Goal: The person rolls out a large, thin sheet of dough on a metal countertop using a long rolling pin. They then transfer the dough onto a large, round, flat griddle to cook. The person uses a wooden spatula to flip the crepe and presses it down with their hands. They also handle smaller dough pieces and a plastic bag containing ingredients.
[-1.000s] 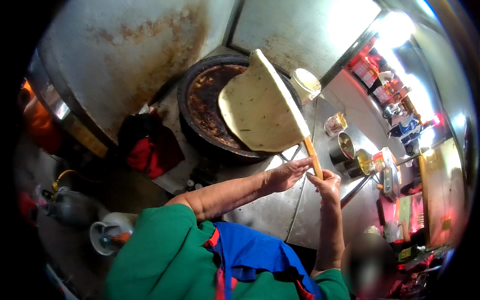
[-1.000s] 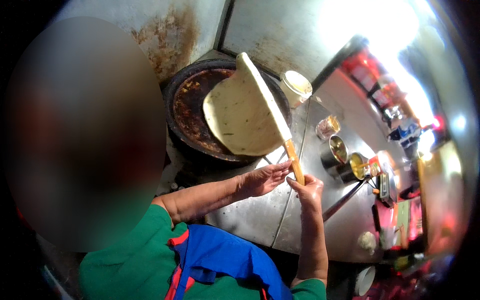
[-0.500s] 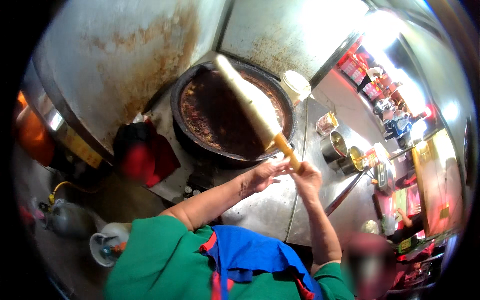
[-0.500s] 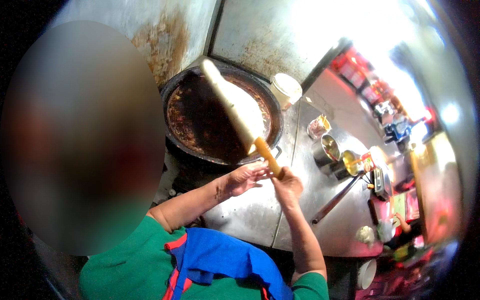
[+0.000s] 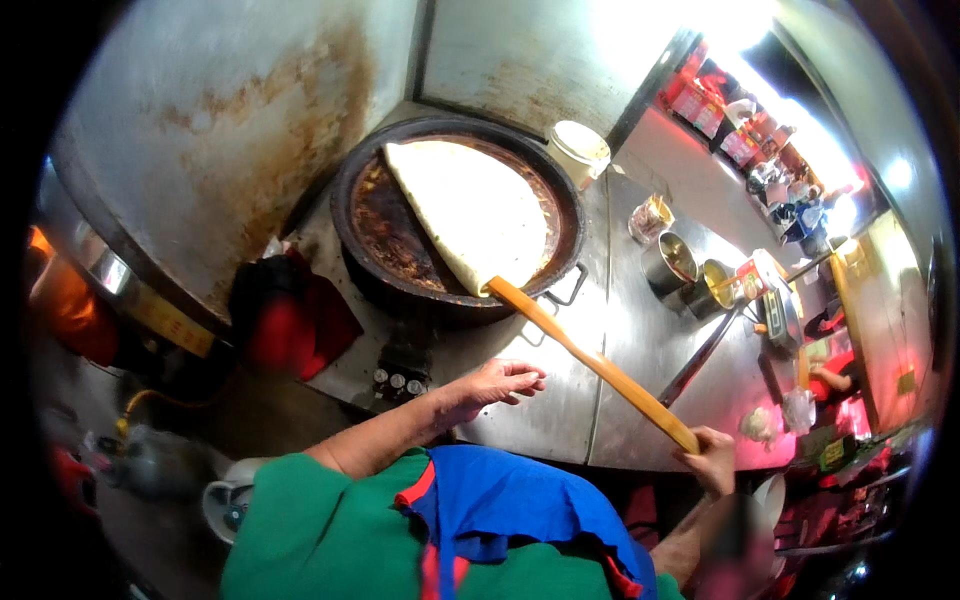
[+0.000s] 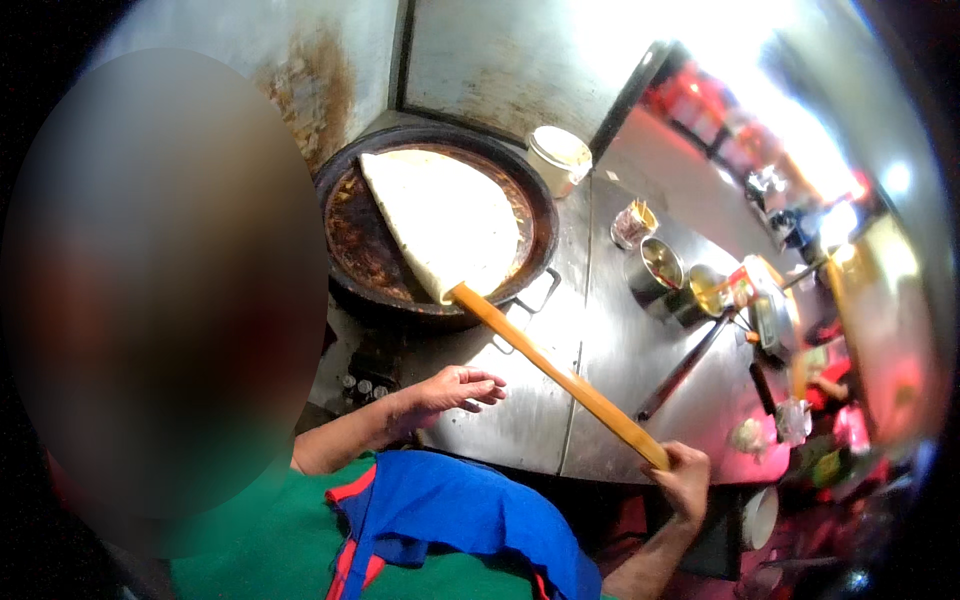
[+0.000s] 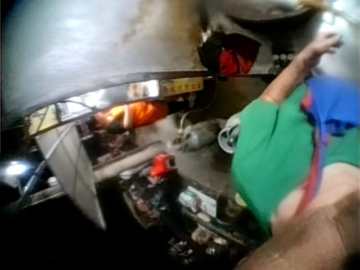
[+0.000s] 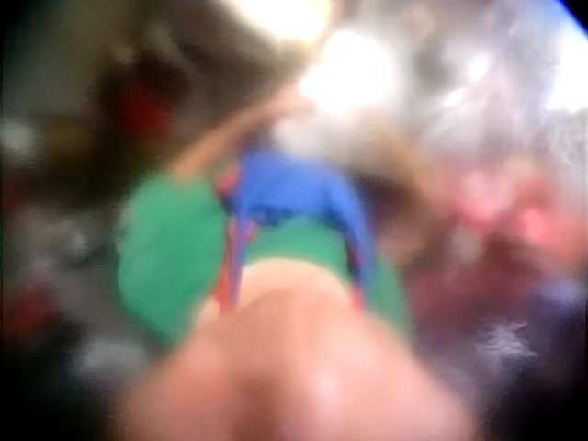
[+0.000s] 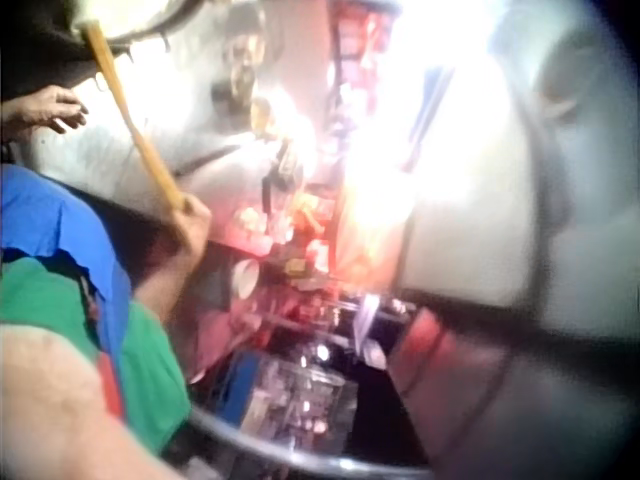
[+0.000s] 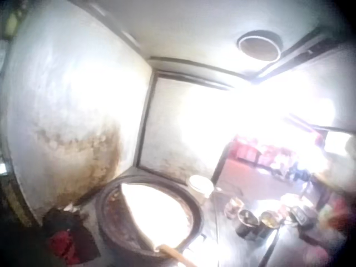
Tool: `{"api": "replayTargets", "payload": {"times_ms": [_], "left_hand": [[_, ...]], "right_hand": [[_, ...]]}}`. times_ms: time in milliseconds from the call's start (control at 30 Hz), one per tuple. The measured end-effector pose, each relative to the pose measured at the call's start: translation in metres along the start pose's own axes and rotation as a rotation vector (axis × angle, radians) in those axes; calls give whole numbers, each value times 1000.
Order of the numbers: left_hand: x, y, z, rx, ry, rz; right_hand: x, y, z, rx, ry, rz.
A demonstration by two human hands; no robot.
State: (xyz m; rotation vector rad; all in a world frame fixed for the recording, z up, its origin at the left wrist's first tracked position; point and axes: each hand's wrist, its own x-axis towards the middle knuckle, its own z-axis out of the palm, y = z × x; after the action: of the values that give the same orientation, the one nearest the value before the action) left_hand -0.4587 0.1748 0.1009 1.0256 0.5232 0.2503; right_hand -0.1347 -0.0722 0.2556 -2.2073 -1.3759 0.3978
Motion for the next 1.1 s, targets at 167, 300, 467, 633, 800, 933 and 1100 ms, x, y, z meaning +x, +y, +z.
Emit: {"api": "replayTargets", "payload": {"times_ms": [167, 300, 467, 633, 800, 933, 1100], "left_hand": [[-9, 14, 6, 222, -15, 185], [0, 51, 5, 494, 88, 387], [33, 105, -41, 782, 332, 414], [111, 130, -139, 1395, 562, 299], [178, 153, -185, 1549, 296, 320], [174, 163, -199, 1737, 275, 272], [183, 174, -225, 2033, 255, 587]], "right_hand": [[-82, 116, -24, 292, 138, 226], [-133, 201, 57, 515, 587, 447], [-95, 250, 151, 384, 925, 734], [-27, 279, 148, 340, 755, 852], [14, 305, 148, 283, 711, 442], [20, 237, 165, 277, 631, 463], [-30, 251, 179, 269, 367, 438]]}}
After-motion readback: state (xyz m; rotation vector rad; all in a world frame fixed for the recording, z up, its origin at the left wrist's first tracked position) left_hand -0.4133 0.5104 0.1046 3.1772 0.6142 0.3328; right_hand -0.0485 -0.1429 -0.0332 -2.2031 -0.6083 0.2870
